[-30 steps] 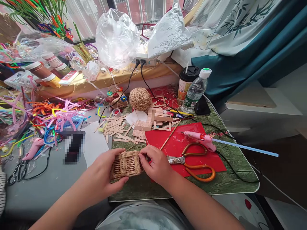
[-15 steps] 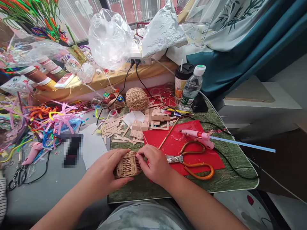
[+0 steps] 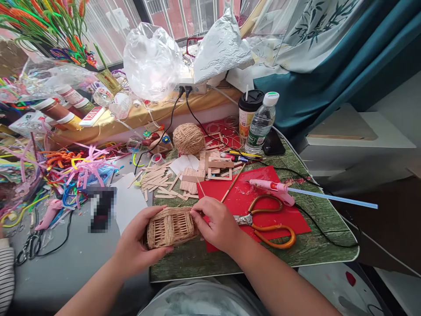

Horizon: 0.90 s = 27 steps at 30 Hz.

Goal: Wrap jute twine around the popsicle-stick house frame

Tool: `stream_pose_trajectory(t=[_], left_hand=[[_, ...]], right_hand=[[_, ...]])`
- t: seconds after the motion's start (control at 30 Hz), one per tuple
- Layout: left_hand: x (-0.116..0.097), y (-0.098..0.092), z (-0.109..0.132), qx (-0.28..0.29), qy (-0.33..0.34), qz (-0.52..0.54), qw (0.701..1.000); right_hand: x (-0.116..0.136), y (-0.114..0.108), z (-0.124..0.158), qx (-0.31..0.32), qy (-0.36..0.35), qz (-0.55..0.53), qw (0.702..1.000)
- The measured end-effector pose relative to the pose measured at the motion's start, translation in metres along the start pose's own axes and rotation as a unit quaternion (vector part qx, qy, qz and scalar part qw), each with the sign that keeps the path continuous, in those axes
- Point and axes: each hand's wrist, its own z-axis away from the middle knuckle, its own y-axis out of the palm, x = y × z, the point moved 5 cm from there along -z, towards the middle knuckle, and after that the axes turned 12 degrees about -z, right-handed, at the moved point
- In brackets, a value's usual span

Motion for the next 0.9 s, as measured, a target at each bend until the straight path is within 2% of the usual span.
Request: stream_pose_trajectory(t=[0.1,0.2,0.33,0.43,0.53,0.63,0.8,0.9], left_hand=[[0.011,0.010,0.006,-0.062,0.002,0.085,0.994],[0.023,0.029,0.010,-0.110,0.005,0.133,0.985],[0.044,0.064,0.014,-0.058,-0.069,0.188,0.978],[0.053,0.072,0.019,-0.035,-0.076,0.204,0.975],[0.058,0.064,0.022,-0.007,-0.059,0.188,0.980],[0.049,0.043,0.019,0.019,-0.024,0.130,0.991],[0.011,0.010,0.001,0.091,-0.029,-0.012,0.995],[-0.015,0.000,-0.014,0.068,-0.029,-0.075,0.994]], right_hand=[[0.003,-0.006,-0.001,-0.011,-0.003,-0.020,1.000],[0.001,-0.009,0.001,-0.021,0.008,-0.043,0.999],[-0.008,-0.005,0.002,-0.021,0.030,-0.021,0.999],[-0.013,0.000,0.003,-0.007,0.041,-0.011,0.999],[-0.016,0.002,0.004,-0.020,0.061,-0.016,0.998],[-0.020,0.005,0.006,-0.034,0.089,-0.037,0.995],[-0.024,0.013,0.008,-0.057,0.123,-0.067,0.988],[-0.025,0.016,0.009,-0.060,0.138,-0.074,0.986]])
